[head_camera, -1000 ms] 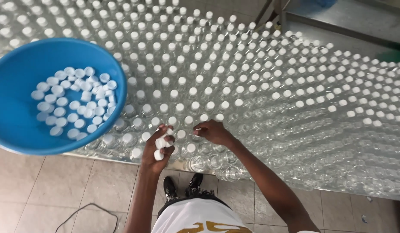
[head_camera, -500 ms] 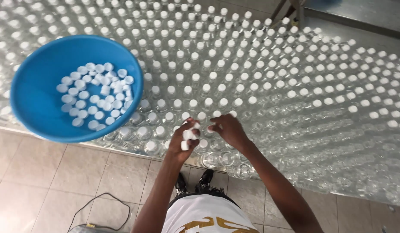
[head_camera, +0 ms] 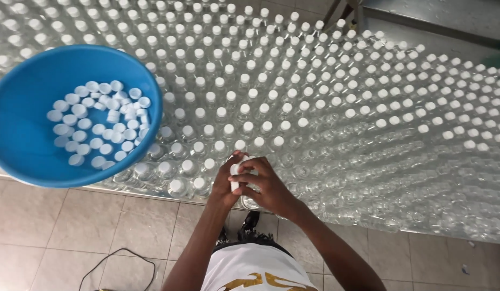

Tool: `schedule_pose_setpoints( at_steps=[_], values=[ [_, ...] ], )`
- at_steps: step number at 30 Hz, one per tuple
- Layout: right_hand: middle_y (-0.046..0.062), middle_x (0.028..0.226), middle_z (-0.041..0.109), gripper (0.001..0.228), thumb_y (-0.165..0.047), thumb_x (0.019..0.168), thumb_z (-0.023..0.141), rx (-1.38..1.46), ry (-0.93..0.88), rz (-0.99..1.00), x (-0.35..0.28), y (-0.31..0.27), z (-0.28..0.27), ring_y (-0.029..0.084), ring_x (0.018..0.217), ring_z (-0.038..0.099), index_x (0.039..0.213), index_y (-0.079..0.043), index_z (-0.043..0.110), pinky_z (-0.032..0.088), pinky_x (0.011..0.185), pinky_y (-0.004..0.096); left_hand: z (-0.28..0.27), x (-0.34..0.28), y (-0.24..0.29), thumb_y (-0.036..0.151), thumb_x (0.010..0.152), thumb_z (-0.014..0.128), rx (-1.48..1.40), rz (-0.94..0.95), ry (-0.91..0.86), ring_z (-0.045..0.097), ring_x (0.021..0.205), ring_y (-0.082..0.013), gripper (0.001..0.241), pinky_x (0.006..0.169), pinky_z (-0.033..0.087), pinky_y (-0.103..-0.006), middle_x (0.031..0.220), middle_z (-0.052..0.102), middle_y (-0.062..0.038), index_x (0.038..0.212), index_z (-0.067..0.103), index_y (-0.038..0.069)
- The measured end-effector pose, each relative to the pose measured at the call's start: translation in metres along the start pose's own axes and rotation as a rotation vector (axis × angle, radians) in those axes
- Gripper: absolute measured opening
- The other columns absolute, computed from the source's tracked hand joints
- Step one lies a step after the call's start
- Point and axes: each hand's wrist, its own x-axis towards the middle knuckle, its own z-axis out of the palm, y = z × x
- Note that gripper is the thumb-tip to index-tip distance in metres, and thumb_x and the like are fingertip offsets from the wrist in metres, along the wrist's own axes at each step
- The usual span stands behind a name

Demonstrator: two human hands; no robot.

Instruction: Placing plastic caps onto the necks of clear plastic bottles arranged on a production table.

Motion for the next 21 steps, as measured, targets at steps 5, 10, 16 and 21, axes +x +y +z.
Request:
schedule_pose_setpoints(
  at_steps=[5,10,16,21],
  values=[
    [0.011,0.125,0.074,0.035,-0.026,0.1,0.081,0.271,0.063,0.237,-0.014,0.011,-0.033,0.035,0.123,0.07,0.132,-0.014,0.079,0.054,0.109,0.052,-0.009,-0.01,0.008,0.014,0.107,0.066,0.024,0.051,0.008,0.067,0.07,-0.0096,0.005,0.042,0.049,-0.0147,0.096,0.073,-0.005,0.111,0.067,0.016],
    [0.009,0.112,0.074,0.035,-0.018,0.099,0.081,-0.301,0.061,0.403,-0.031,0.125,-0.096,0.036,0.11,0.07,0.133,-0.021,0.078,0.054,0.101,0.053,-0.014,-0.03,0.023,0.01,0.107,0.064,-0.042,0.083,-0.035,0.068,0.082,-0.0102,0.01,0.052,0.053,-0.0151,0.112,0.077,-0.003,0.11,0.069,0.018],
    [0.004,0.098,0.07,0.029,-0.036,0.101,0.08,-0.524,-0.102,0.455,-0.038,0.198,-0.101,0.032,0.101,0.071,0.124,-0.019,0.079,0.048,0.107,0.058,-0.009,-0.034,0.026,0.012,0.108,0.062,0.009,0.108,-0.042,0.066,0.085,-0.0081,0.012,0.054,0.05,-0.0126,0.113,0.076,0.0,0.106,0.069,0.021],
    [0.006,0.114,0.072,0.034,-0.047,0.107,0.068,-0.415,-0.291,0.618,-0.025,0.192,-0.114,0.031,0.128,0.063,0.134,-0.027,0.076,0.025,0.126,0.065,-0.011,-0.032,0.022,0.013,0.11,0.061,0.028,0.121,-0.027,0.064,0.084,-0.0077,0.011,0.053,0.048,-0.012,0.115,0.076,0.001,0.108,0.068,0.021]
  ],
)
